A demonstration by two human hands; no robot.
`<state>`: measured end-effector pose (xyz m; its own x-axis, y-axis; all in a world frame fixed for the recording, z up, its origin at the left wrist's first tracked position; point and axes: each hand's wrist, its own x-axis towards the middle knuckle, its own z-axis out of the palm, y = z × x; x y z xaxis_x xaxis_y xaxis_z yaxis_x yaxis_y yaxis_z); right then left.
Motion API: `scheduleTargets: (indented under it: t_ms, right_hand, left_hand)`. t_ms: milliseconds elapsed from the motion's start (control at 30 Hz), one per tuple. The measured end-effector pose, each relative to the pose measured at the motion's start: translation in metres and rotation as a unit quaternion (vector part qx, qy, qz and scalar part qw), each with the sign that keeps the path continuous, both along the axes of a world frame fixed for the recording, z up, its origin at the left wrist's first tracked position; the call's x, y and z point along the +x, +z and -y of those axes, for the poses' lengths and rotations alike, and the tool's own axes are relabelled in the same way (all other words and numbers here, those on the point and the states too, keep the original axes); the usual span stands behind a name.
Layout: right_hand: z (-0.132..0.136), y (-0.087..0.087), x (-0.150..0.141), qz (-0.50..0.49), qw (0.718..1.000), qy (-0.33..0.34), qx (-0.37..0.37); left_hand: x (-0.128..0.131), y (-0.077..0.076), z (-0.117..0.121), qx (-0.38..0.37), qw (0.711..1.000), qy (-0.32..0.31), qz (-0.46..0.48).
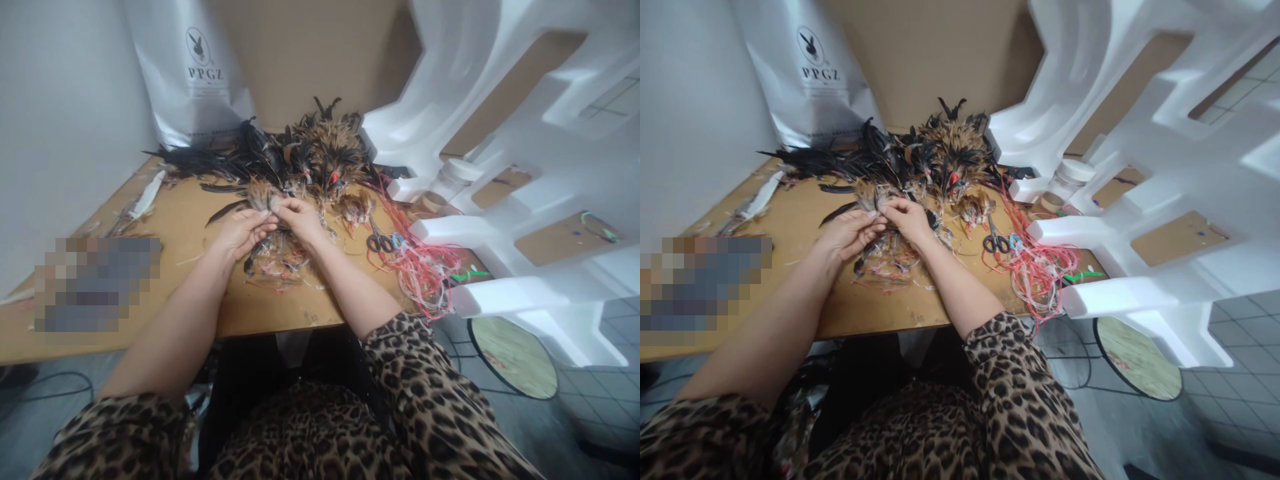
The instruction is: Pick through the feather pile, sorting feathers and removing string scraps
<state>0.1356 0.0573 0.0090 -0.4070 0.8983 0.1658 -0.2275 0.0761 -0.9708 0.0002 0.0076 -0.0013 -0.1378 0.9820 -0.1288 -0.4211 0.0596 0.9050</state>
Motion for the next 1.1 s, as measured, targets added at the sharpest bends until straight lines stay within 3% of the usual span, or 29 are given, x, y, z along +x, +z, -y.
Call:
scheduleTargets:
  t_ms: [400,533,633,767,867,967,1100]
  right_hand:
    - [-0.007,-0.011,-0.001,0.056,0.995,-0.007,0.077]
    - [-0.008,-0.008,0.004,0.093,0.986,-0.019,0.138]
    - [-0.005,-0.002,0.010,0.189,0.951,-0.048,0.240]
    - [0.004,0.006,0.015,0.330,0.856,-0.046,0.396]
    - [0.010,0.007,0.014,0.405,0.796,-0.049,0.447]
    - [0.010,0.005,0.011,0.441,0.772,-0.069,0.452]
    - [0.009,0.003,0.010,0.442,0.775,-0.086,0.443]
  left_hand:
    - [0.002,0.003,0.005,0.009,0.997,0.004,-0.083]
    - [-0.003,0.000,0.001,0.018,0.998,0.024,-0.046]
    - [-0.006,0.000,-0.001,0.006,0.999,0.034,0.012]
    - [-0.006,0.001,0.001,-0.006,0.998,0.014,0.053]
    - [-0.003,0.000,0.002,-0.016,0.998,-0.012,0.054]
    - [-0.001,-0.001,0.003,-0.020,0.999,-0.016,0.043]
    - [0.000,-0.001,0.003,-0.025,1.000,-0.014,-0.001]
